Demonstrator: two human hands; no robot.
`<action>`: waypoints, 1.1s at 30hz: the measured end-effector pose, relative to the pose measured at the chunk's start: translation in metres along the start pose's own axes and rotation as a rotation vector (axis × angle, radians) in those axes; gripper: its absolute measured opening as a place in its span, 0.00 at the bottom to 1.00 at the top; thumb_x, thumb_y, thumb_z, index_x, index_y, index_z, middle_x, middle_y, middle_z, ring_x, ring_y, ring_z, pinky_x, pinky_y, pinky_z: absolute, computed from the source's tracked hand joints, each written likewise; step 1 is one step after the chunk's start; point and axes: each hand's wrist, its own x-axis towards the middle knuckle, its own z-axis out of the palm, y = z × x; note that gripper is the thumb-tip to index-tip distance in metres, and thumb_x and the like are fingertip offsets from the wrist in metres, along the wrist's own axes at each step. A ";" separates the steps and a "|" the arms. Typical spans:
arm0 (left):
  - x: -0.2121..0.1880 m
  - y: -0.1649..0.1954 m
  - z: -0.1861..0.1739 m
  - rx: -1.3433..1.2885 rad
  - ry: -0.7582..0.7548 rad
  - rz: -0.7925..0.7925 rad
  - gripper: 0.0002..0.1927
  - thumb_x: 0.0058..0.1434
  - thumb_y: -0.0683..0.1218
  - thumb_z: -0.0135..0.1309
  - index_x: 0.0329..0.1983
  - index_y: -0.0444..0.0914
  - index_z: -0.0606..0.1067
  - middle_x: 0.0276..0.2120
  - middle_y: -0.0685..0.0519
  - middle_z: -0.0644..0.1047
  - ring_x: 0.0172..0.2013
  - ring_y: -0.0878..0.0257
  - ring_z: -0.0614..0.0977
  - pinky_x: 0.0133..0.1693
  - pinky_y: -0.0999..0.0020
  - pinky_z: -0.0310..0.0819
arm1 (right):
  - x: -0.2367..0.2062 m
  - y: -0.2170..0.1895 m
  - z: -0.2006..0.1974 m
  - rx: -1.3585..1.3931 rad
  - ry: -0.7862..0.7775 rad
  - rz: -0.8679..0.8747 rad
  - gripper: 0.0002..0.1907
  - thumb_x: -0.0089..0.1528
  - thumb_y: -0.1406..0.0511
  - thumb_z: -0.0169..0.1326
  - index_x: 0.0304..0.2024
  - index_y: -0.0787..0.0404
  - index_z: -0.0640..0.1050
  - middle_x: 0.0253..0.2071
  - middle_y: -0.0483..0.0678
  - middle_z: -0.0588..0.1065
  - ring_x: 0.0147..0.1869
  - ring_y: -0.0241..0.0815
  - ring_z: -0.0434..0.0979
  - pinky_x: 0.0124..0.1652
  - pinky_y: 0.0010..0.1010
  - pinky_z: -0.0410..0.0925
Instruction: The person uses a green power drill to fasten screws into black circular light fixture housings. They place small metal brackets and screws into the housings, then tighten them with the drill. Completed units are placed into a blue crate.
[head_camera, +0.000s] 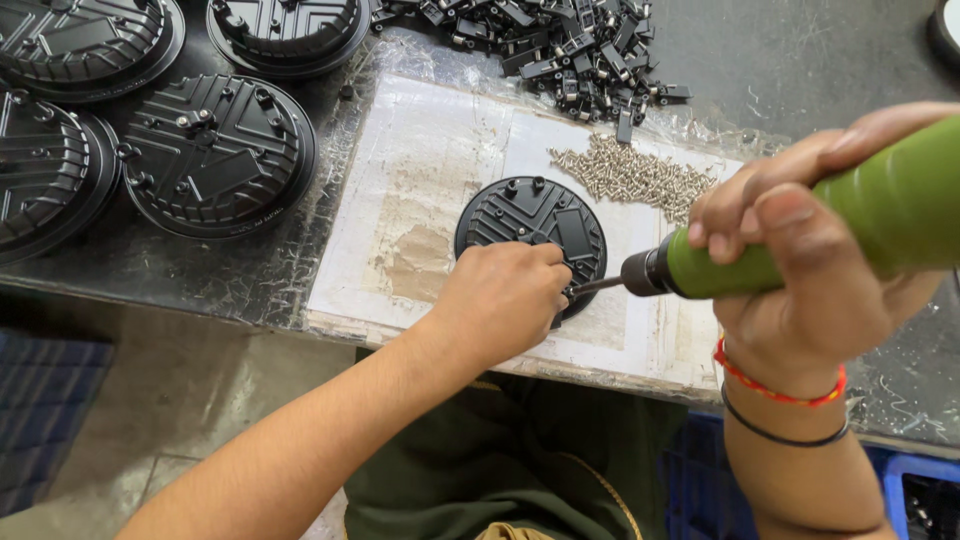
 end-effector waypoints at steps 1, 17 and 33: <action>0.000 -0.001 0.000 -0.002 -0.003 0.001 0.05 0.53 0.46 0.60 0.26 0.40 0.78 0.30 0.53 0.77 0.34 0.52 0.82 0.33 0.54 0.77 | 0.002 0.002 0.001 -0.024 -0.008 -0.009 0.09 0.74 0.76 0.49 0.50 0.66 0.63 0.27 0.54 0.66 0.26 0.45 0.64 0.31 0.36 0.64; 0.000 -0.015 0.000 -0.071 0.056 0.036 0.05 0.53 0.42 0.57 0.23 0.39 0.77 0.30 0.52 0.77 0.33 0.54 0.82 0.34 0.58 0.77 | 0.016 0.009 0.022 -0.054 -0.056 0.019 0.11 0.70 0.76 0.49 0.50 0.64 0.62 0.25 0.53 0.67 0.25 0.43 0.67 0.31 0.36 0.70; -0.030 -0.016 0.020 0.027 0.288 -0.083 0.36 0.43 0.66 0.69 0.51 0.43 0.76 0.62 0.48 0.72 0.65 0.46 0.68 0.60 0.45 0.61 | 0.024 -0.007 -0.025 0.137 -0.183 0.108 0.27 0.73 0.49 0.50 0.56 0.68 0.71 0.44 0.57 0.76 0.48 0.49 0.80 0.53 0.41 0.75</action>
